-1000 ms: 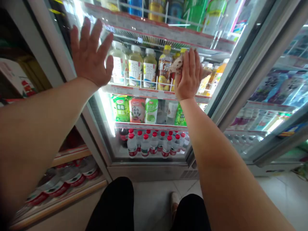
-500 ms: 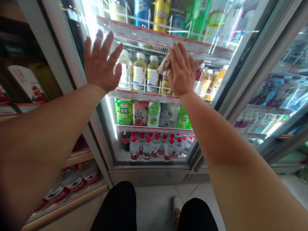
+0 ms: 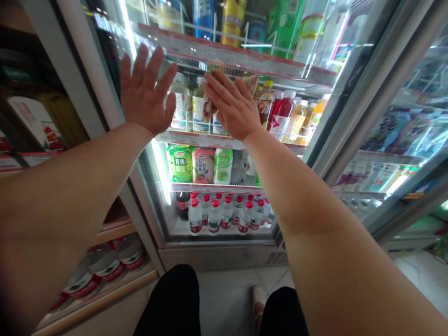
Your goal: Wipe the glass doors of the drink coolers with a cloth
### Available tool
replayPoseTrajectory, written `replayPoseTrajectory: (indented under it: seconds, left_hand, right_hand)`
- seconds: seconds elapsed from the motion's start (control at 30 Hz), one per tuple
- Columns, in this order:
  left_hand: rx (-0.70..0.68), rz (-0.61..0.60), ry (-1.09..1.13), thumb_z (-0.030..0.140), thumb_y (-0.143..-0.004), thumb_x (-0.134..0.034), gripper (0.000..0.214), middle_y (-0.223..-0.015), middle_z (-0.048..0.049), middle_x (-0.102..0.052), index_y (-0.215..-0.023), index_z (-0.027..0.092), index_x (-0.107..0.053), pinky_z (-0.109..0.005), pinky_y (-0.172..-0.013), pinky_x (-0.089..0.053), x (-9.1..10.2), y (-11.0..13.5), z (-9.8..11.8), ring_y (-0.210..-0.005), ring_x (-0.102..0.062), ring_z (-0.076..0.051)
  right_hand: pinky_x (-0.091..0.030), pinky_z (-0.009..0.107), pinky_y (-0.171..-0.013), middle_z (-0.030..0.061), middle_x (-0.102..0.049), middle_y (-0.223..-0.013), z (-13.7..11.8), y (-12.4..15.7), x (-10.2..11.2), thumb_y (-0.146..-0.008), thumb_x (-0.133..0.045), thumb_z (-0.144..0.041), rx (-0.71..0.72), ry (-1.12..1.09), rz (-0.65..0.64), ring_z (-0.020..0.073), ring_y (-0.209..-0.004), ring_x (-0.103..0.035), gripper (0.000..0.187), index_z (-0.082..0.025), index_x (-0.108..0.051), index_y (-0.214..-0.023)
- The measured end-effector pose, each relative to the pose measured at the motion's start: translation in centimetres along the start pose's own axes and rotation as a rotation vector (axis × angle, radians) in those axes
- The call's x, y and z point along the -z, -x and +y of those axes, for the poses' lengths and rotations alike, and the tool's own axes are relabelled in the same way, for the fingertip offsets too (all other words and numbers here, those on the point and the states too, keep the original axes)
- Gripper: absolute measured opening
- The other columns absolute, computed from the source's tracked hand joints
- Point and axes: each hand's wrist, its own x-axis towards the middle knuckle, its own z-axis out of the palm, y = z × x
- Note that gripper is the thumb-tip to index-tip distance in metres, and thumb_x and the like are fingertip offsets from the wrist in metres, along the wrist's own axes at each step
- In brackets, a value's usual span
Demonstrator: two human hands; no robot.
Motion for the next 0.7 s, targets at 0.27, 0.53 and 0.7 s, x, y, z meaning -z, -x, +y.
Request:
replayPoseTrajectory:
  seconds: [0.27, 0.53, 0.7]
  left_hand:
    - [-0.002, 0.011, -0.02, 0.024, -0.092, -0.052, 0.085, -0.165, 0.0215, 0.015, -0.166, 0.042, -0.013, -0.049, -0.131, 0.005, 0.2, 0.2, 0.0, -0.159, 0.008, -0.017]
    - [-0.009, 0.015, -0.015, 0.023, -0.093, -0.052, 0.082, -0.17, 0.0146, 0.004, -0.166, 0.039, -0.017, -0.057, -0.13, -0.003, 0.2, 0.1, 0.0, -0.16, 0.003, -0.021]
    - [-0.02, -0.001, -0.046, 0.022, -0.093, -0.051, 0.085, -0.167, 0.017, 0.013, -0.167, 0.04, -0.011, -0.057, -0.13, -0.003, 0.3, 0.1, 0.0, -0.159, 0.009, -0.019]
  right_hand:
    - [-0.033, 0.05, -0.125, 0.0059, -0.043, -0.162, -0.6, -1.0, -2.7, -0.092, -0.033, -0.025, -0.46, 0.132, 0.442, 0.0264, -0.155, -0.034, 0.066, -0.018, -0.049, -0.156]
    - [-0.024, 0.052, -0.13, -0.0049, -0.033, -0.167, -1.4, 0.3, -1.6, -0.1, -0.032, -0.03, 0.037, 0.04, 0.049, 0.0224, -0.159, -0.022, 0.062, -0.032, -0.037, -0.161]
    - [-0.025, 0.05, -0.13, 0.0003, -0.034, -0.167, -1.2, 0.1, -2.4, -0.101, -0.028, -0.028, -0.215, 0.035, 0.272, 0.023, -0.159, -0.023, 0.062, -0.029, -0.036, -0.162]
